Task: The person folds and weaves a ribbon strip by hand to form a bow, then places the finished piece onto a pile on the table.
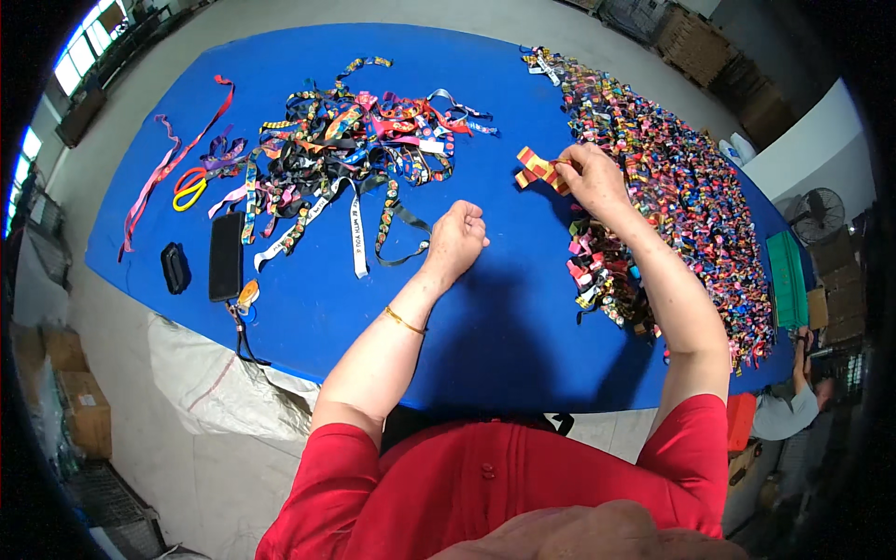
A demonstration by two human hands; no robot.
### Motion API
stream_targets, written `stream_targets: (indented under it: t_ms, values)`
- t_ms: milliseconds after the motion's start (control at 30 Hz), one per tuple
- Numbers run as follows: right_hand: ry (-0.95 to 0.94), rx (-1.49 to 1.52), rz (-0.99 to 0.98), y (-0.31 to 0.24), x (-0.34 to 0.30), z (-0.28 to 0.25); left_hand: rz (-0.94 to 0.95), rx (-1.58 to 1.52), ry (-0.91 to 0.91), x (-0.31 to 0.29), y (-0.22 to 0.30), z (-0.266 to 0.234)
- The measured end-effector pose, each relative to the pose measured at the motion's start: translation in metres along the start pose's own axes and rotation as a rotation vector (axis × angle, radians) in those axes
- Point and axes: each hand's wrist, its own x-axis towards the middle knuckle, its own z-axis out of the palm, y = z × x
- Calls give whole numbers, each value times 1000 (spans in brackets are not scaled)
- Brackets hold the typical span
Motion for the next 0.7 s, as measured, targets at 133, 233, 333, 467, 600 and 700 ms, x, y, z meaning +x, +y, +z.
stream_targets:
  t_ms: [133,233,333,467,600,700]
  values:
    - [59,-22,-37,-2,-18,-19,-13,32,-4,4,-1,-2]
    - [70,11,-31,2,-31,-33,-12,53,-13,5,1,0]
    - [107,-134,-29,-6,-43,-53,-44,42,-22,6,0,0]
    - [139,-125,-62,-3,-52,-68,-6,56,-22,6,-5,-1]
    - [129,-134,-21,2,-63,-70,-20,49,-29,3,-5,0]
    - [111,-133,-21,-2,-66,-72,-17,58,-30,4,-7,-2]
